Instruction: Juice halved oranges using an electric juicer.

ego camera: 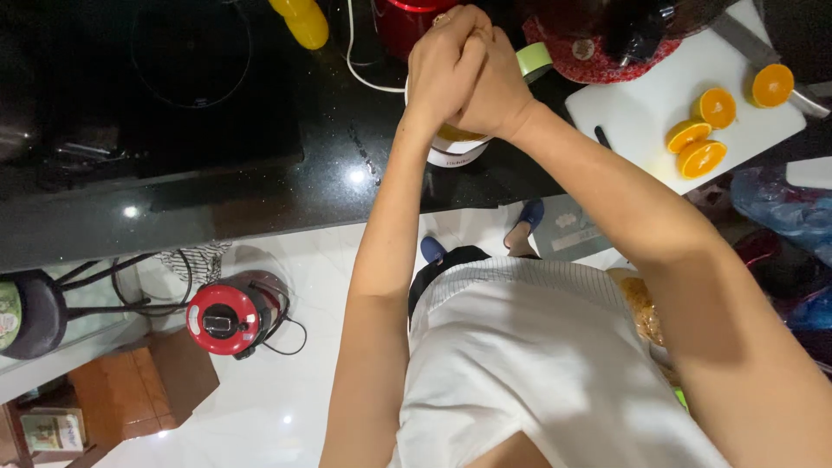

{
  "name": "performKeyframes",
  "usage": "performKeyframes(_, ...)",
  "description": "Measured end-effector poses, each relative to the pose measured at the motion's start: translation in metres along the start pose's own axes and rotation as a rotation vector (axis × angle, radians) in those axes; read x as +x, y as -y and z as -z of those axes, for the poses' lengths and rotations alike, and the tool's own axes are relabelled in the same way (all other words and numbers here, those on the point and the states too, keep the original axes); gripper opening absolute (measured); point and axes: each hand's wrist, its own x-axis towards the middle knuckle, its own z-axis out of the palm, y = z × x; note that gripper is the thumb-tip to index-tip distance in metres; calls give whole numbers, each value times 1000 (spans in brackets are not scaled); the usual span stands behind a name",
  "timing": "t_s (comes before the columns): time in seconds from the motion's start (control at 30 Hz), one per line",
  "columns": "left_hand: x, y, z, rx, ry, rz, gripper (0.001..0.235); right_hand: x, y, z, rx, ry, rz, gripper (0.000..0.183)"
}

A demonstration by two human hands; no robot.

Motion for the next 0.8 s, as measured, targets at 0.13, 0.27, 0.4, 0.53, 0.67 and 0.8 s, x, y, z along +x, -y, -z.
performKeyframes(0.13, 1, -1, 3, 21, 18, -2, 18, 1, 0, -3, -4, 38, -38, 39)
performKeyframes(0.27, 0, 0, 4, -1, 21, 6, 18, 0, 0, -5, -1, 24, -22, 42)
performKeyframes(0.4, -1, -5, 6, 7, 21, 11, 17, -2, -1, -8, -24, 26, -15, 45)
performKeyframes(0.53, -1, 2, 3, 28, 9, 2, 17, -3, -4, -9, -4, 42, -3, 45)
performKeyframes(0.67, 2, 8, 3, -9, 47, 27, 18, -5, -5, -14, -12, 29, -16, 46)
performKeyframes(0.8, 7, 14, 5, -111, 109, 94, 23, -8, -5, -23, -48, 21, -71, 40)
